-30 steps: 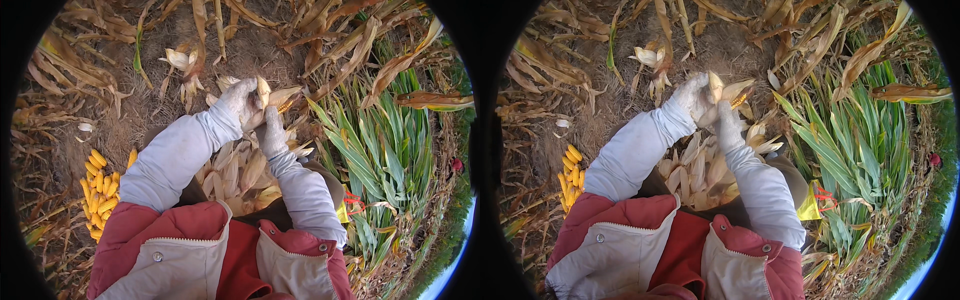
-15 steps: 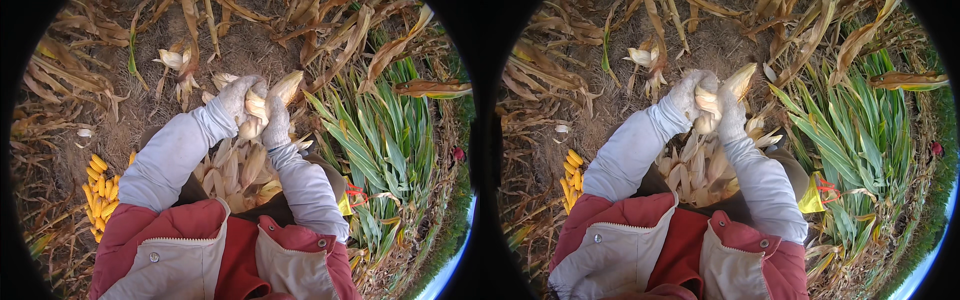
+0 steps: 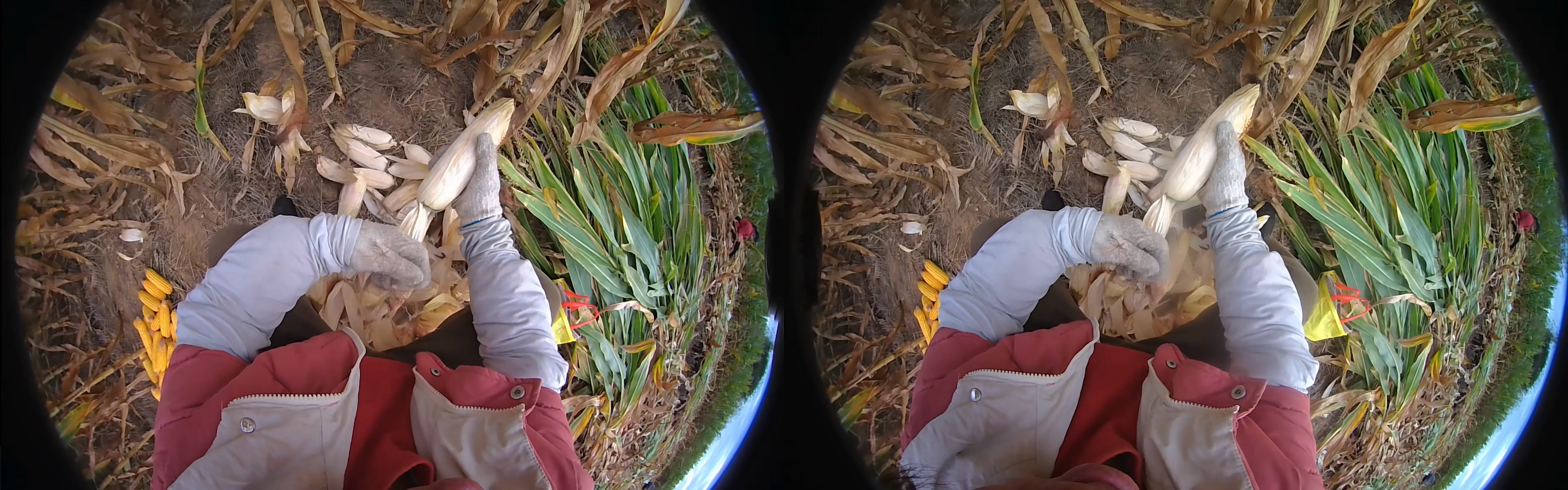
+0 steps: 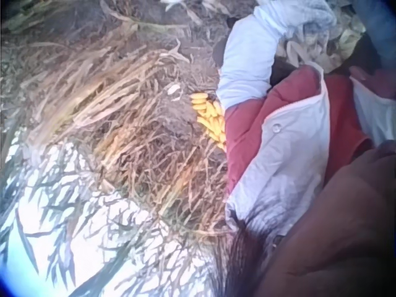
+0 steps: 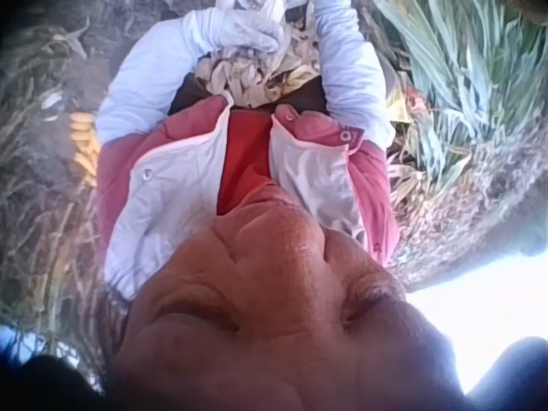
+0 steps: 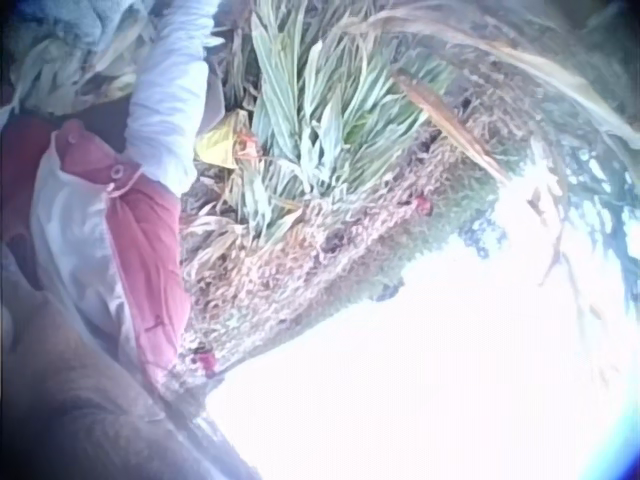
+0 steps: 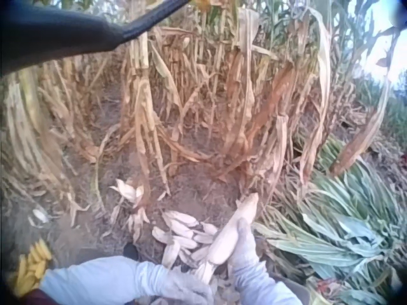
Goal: The person sits on the ground in a cornfield and shucks corn cobs by hand. They remove the husks from each cob and place the cleaned corn into a growing pile on the ground.
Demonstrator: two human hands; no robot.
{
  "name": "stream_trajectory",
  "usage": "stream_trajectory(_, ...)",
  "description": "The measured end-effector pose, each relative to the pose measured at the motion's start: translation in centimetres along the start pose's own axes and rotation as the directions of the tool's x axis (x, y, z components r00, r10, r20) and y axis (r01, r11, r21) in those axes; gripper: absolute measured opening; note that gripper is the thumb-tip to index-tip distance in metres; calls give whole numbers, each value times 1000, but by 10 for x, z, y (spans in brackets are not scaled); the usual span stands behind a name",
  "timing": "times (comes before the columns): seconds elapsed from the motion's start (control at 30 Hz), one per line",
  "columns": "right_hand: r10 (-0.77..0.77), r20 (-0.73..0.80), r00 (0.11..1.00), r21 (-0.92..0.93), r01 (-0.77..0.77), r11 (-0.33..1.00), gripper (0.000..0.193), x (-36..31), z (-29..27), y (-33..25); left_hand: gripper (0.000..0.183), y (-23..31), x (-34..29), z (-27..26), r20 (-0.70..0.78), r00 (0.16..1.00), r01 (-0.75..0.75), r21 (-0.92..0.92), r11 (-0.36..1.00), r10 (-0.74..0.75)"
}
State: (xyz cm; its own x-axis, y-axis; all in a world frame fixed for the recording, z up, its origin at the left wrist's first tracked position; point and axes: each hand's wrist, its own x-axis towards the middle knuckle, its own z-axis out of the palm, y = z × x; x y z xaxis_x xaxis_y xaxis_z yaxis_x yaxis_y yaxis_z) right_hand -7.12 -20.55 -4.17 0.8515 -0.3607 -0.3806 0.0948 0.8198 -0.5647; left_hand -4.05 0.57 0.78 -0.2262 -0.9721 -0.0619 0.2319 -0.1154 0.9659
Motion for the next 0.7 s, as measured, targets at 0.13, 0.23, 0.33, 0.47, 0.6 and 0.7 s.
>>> stream_trajectory(0.13,56,75,996,-166,-43,985,49,-8,1,7,27,9,-16,-31,-365,923,48,-212,976,-125)
stream_trajectory(0.23,82,45,996,-160,-74,984,45,-22,16,24,26,11,-16,-56,-785,619,-165,-148,975,-14)
stream_trajectory(0.33,109,103,989,-285,-76,955,39,-23,11,42,34,11,-9,-72,-851,522,-143,-27,989,53)
stream_trajectory(0.47,180,110,978,-387,-125,914,40,-33,17,53,42,13,-4,-82,-846,526,32,115,993,81)
stream_trajectory(0.6,185,143,972,-521,-84,849,42,-36,15,56,40,8,-4,-87,-853,509,78,182,980,118)
stream_trajectory(0.7,201,134,970,-512,-106,852,42,-39,18,57,31,15,-9,-86,-880,474,55,55,997,22)
